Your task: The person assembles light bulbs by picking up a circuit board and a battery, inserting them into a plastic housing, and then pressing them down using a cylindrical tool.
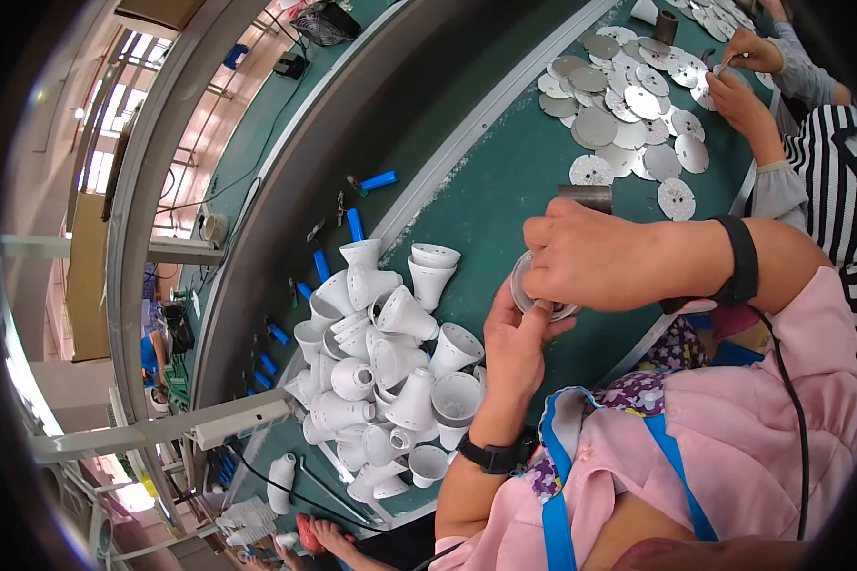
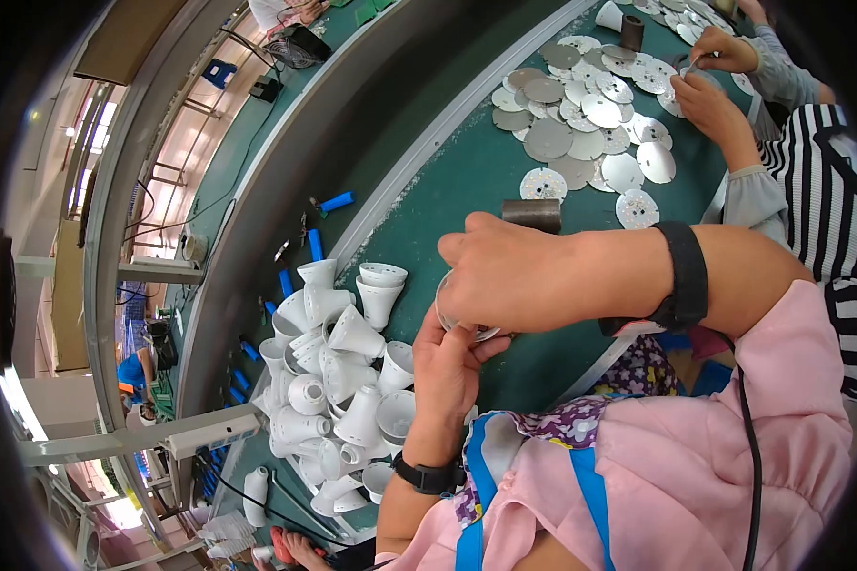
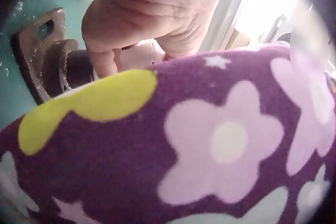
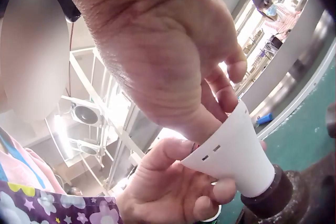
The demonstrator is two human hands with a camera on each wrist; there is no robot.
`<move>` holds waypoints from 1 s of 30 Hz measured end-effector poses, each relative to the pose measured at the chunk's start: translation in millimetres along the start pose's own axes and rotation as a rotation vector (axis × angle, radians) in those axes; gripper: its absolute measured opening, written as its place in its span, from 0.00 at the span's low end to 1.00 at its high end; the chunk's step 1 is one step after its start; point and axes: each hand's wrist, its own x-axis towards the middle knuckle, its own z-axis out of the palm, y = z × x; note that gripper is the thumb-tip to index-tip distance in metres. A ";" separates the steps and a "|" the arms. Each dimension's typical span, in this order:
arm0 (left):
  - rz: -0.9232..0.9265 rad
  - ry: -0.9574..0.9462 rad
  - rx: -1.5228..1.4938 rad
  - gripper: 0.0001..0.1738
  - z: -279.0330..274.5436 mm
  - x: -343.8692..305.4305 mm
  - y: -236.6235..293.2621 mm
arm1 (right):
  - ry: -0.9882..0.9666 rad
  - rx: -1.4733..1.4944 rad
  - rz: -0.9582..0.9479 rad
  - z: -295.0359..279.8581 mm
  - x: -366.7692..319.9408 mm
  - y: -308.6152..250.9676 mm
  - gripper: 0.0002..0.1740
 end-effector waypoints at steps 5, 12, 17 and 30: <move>0.040 0.074 -0.028 0.20 2.4 0.9 -3.9 | 0.275 0.319 0.031 5.3 -24.5 27.4 0.20; 0.053 0.055 -0.026 0.20 2.2 0.6 -3.9 | 0.307 -0.442 0.510 100.7 -51.8 59.4 0.32; 0.042 0.043 -0.050 0.20 0.9 0.6 -4.0 | 0.332 -0.228 0.463 95.9 -52.5 70.7 0.32; 0.034 -0.027 -0.083 0.23 -6.1 -1.4 -7.2 | 0.416 -0.015 0.159 -13.7 -24.6 -26.6 0.29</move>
